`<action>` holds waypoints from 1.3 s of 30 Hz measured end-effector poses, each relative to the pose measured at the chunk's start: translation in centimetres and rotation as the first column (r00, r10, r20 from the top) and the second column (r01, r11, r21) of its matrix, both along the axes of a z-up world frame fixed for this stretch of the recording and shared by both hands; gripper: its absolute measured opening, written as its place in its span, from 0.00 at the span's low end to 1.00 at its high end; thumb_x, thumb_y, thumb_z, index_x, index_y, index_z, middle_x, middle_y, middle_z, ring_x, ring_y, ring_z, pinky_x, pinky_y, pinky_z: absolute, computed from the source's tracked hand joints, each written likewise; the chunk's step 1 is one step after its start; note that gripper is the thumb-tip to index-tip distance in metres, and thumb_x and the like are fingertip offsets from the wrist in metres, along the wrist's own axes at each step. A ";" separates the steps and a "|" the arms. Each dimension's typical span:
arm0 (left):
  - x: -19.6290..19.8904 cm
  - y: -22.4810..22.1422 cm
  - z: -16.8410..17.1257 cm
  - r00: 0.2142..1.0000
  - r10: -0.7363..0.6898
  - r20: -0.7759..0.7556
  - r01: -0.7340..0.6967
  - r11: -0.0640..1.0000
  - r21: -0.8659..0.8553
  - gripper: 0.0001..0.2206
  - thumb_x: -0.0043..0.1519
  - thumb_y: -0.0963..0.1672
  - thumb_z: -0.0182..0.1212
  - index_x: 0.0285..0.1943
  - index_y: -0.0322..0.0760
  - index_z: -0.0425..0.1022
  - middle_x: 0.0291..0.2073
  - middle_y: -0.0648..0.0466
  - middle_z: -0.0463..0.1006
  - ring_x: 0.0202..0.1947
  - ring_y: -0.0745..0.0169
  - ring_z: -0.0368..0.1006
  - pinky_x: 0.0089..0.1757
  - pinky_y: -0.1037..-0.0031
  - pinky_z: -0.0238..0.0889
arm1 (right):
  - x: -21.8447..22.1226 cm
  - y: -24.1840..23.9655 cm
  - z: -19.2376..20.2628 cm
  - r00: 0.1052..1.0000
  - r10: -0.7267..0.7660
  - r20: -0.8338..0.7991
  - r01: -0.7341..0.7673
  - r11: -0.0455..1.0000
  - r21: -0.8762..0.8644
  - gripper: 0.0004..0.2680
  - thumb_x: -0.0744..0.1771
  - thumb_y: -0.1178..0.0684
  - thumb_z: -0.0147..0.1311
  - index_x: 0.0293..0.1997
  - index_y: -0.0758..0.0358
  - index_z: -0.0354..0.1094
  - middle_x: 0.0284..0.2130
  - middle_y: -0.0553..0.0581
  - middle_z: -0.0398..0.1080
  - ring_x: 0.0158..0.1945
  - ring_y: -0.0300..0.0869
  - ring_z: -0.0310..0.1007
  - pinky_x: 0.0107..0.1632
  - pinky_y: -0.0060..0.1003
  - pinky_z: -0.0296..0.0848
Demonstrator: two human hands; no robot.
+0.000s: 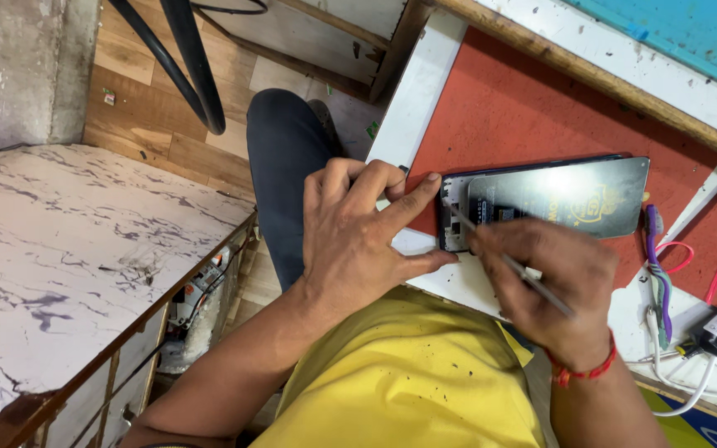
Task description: The person replaces a mobile phone screen by prying off the damaged panel using a thin tool, cleaning the internal frame with a brush, and applying adhesive from a tube before pressing a new screen into place.
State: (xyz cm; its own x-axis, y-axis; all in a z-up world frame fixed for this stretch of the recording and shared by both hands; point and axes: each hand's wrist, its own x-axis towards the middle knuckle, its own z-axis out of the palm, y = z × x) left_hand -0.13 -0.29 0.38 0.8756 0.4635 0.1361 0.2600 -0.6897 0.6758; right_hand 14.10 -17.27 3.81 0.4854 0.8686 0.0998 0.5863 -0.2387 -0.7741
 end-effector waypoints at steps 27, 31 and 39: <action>-1.1 -0.5 -0.6 0.987 -0.126 0.100 0.113 0.986 0.121 0.30 0.48 0.55 0.77 0.60 0.46 0.82 0.47 0.58 0.73 0.52 0.56 0.64 0.55 0.55 0.55 | 1.5 -5.8 0.7 0.851 -0.184 -0.492 0.195 0.980 -0.030 0.02 0.67 0.66 0.60 0.40 0.75 0.72 0.34 0.65 0.78 0.36 0.44 0.81 0.39 0.32 0.80; -1.6 -0.9 -1.1 0.952 -0.252 0.175 0.215 0.955 0.206 0.15 0.60 0.50 0.72 0.54 0.49 0.82 0.47 0.61 0.75 0.52 0.59 0.67 0.55 0.57 0.58 | 0.7 -8.9 -0.4 0.786 -0.224 -0.576 0.368 0.918 0.145 0.04 0.64 0.65 0.61 0.40 0.72 0.70 0.34 0.67 0.77 0.32 0.44 0.81 0.36 0.33 0.81; -1.0 -0.5 -1.2 0.892 -0.432 0.135 0.349 0.846 0.403 0.01 0.65 0.42 0.70 0.43 0.44 0.84 0.40 0.65 0.78 0.49 0.65 0.68 0.50 0.66 0.61 | -0.7 -12.2 -0.3 0.899 -0.228 -0.373 0.306 0.938 0.164 0.05 0.63 0.66 0.62 0.37 0.72 0.71 0.33 0.66 0.76 0.33 0.46 0.82 0.37 0.34 0.81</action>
